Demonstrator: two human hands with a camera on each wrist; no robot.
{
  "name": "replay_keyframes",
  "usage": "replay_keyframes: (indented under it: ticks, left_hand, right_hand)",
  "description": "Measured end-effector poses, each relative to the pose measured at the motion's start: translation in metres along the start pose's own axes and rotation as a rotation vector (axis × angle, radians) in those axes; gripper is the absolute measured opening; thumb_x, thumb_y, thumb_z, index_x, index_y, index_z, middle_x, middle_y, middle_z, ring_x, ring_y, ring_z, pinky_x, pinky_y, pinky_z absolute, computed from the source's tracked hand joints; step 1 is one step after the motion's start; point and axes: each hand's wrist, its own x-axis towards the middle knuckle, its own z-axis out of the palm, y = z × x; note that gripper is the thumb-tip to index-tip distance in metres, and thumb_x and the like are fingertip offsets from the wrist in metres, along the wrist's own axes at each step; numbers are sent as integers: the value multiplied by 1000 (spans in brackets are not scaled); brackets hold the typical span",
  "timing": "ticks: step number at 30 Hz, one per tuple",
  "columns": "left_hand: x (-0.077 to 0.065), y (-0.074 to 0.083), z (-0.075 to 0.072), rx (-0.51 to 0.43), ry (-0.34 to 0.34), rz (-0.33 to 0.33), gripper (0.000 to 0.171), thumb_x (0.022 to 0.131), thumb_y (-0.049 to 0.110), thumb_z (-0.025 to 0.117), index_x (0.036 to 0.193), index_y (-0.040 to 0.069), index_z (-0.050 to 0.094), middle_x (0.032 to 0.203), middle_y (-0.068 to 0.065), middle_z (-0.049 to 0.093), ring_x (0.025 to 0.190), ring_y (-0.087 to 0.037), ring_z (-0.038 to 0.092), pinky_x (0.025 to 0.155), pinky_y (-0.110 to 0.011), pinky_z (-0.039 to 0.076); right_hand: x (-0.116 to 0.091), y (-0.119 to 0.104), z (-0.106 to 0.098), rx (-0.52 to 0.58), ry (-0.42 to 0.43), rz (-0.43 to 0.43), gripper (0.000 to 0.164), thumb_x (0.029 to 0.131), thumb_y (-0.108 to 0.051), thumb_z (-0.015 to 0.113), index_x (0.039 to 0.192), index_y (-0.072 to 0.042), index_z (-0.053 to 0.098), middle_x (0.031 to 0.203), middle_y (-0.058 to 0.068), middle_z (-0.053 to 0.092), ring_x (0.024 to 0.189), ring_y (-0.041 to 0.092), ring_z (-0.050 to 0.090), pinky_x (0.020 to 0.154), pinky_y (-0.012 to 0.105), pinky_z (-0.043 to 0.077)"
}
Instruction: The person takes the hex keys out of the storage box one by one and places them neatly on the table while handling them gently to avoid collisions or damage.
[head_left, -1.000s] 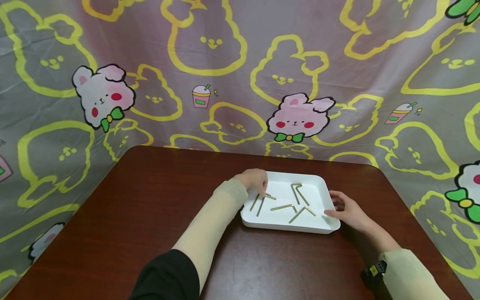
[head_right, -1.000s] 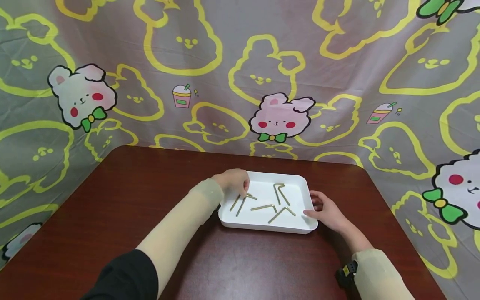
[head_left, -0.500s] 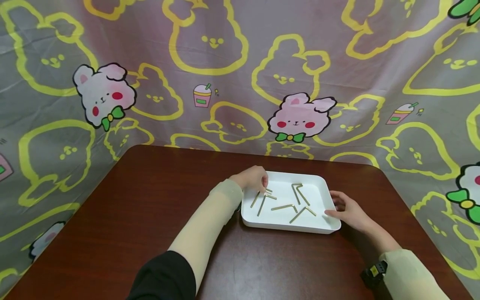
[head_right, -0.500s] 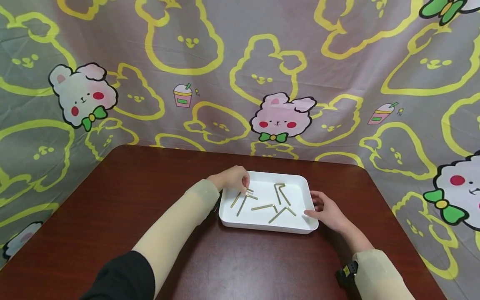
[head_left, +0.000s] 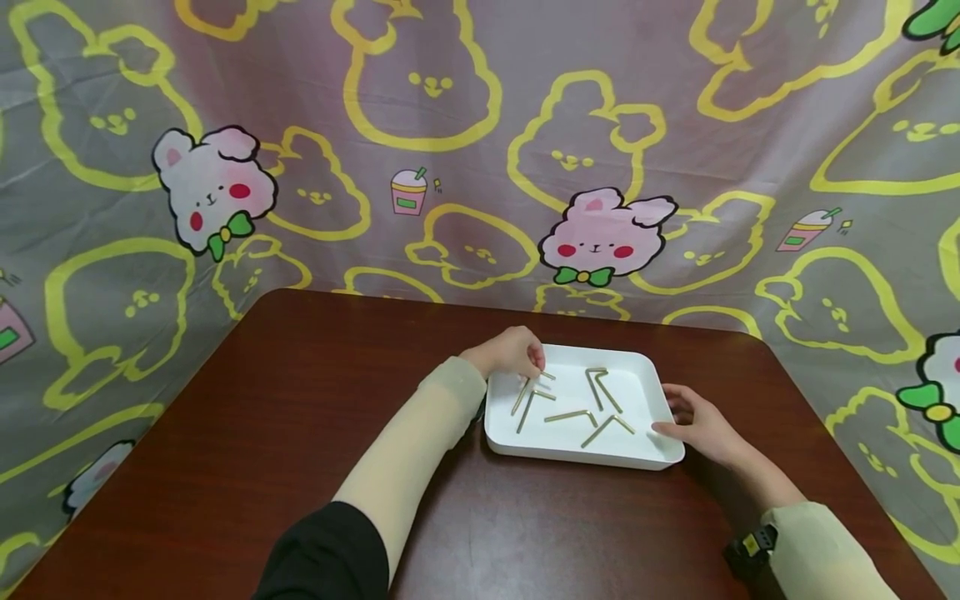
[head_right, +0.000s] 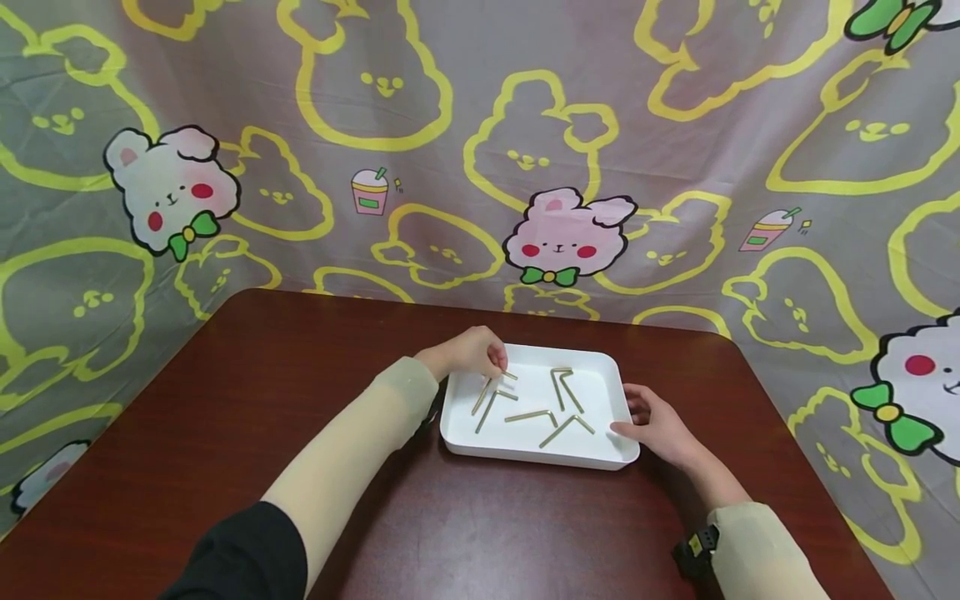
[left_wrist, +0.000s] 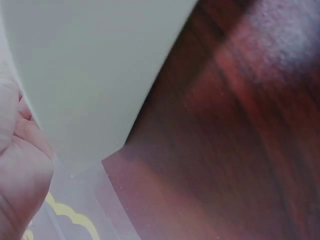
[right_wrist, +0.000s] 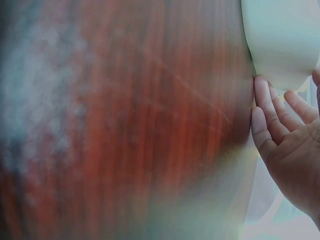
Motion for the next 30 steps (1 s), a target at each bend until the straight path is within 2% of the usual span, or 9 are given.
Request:
replay_keyframes:
  ticks: [7,14,30]
  left_hand:
    - [1,6,-4,-28,4,17,12,82,5,74,76,14,68,74,2,63,68,-9,55,63,-21,46]
    - [-4,15,-15,-32,3,70,6,82,5,74,82,10,71,76,2,65,72,-10,57,65,-20,47]
    - [-28,16,-35,-73,67,116,5,82,3,75,84,6,72,77,0,67,72,-12,60,67,-21,48]
  right_hand:
    - [-1,1,0,-2,-1,9,74,84,-20,78,139,8,37,115,22,58,99,34,59,77,34,50]
    - [-1,1,-1,-10,-1,16,74,84,-20,78,139,8,37,114,24,58,100,36,59,81,43,50]
    - [1,1,0,-11,-9,16,74,84,-21,78,138,9,37,114,23,59,100,35,59,80,41,50]
